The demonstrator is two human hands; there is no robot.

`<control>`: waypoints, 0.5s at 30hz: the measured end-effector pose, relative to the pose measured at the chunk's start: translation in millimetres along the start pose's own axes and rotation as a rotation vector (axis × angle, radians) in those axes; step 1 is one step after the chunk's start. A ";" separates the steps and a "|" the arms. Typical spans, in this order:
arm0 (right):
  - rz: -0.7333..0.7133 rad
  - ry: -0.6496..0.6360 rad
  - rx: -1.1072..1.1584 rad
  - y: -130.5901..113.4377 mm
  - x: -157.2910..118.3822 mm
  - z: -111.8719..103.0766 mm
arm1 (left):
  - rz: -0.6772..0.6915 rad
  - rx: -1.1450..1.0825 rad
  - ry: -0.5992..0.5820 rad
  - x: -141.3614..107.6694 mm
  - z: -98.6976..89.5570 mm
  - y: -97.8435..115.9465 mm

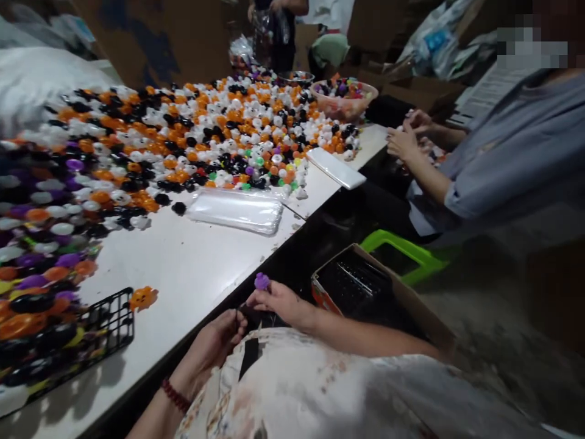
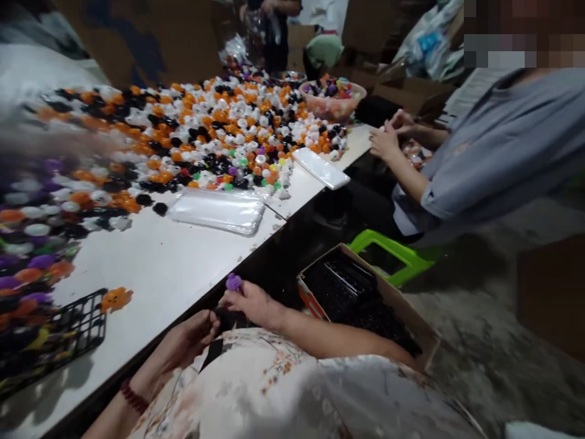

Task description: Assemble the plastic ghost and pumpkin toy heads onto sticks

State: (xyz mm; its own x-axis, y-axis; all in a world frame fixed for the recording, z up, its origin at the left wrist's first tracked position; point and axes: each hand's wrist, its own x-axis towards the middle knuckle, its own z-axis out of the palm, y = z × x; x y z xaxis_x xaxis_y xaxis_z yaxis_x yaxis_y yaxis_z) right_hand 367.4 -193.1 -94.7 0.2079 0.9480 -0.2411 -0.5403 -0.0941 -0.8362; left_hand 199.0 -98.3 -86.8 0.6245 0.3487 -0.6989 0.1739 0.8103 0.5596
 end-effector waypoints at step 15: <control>0.328 0.498 0.751 38.0 33.2 -98.0 | 0.648 1.449 -0.279 49.8 64.6 2.8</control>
State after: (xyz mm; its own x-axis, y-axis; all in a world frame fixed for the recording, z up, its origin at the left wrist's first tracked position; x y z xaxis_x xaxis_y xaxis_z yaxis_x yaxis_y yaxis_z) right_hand 433.7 -195.0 -182.8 0.1828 0.6544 -0.7337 -0.9789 0.0516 -0.1979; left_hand 279.7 -109.2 -91.3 0.9598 0.2146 -0.1810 0.2753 -0.5933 0.7565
